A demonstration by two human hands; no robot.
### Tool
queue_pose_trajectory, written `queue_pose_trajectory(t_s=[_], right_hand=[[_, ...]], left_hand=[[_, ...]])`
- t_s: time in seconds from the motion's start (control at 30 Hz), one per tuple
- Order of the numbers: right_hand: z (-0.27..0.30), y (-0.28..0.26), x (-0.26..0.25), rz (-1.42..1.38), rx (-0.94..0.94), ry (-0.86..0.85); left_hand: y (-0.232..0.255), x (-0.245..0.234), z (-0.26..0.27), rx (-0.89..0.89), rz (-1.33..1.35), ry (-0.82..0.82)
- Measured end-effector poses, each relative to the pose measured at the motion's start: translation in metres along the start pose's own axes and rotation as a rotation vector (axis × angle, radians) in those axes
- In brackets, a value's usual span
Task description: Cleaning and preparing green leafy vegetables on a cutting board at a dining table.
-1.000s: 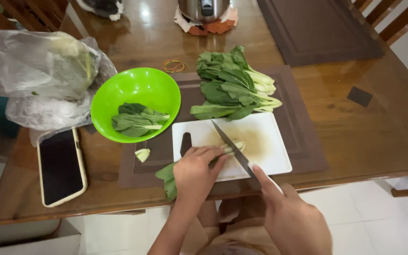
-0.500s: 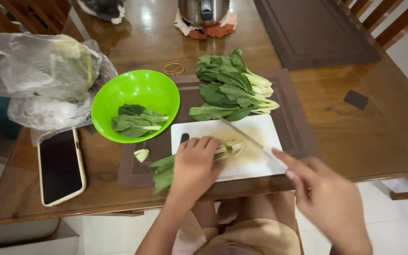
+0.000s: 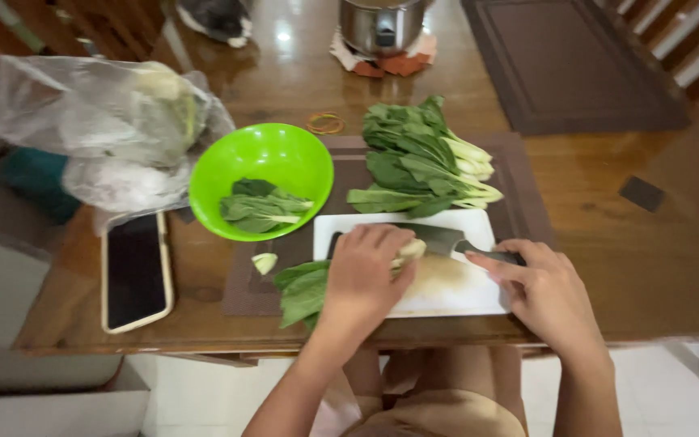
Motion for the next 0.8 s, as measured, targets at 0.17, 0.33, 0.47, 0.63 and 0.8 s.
queue_pose_trajectory(t_s=[0.17, 0.33, 0.47, 0.63, 0.8], right_hand=[[-0.011, -0.023, -0.004, -0.002, -0.077, 0.098], [-0.042, -0.079, 0.0, -0.462, -0.154, 0.112], [-0.072, -0.13, 0.008, -0.554, -0.255, 0.062], [-0.098, -0.177, 0.035, -0.339, -0.42, 0.026], [-0.106, -0.218, 0.066, -0.292, -0.474, -0.03]], left_hand=[[-0.042, -0.057, 0.01, -0.073, 0.07, 0.161], [-0.079, -0.101, 0.024, -0.17, -0.008, 0.254], [-0.087, -0.124, 0.05, -0.237, -0.021, 0.314], [-0.104, -0.126, 0.096, -0.455, 0.018, 0.219], [-0.117, -0.096, 0.112, -0.504, 0.097, 0.183]])
Point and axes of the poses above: each hand's wrist, its own z-axis away from the middle knuckle, its own x-axis out of the palm, y = z × x, the point moved 2 cm from there along -z, towards the middle knuckle, and after that the axes turned 12 degrees about -y, right-handed, at the moved point
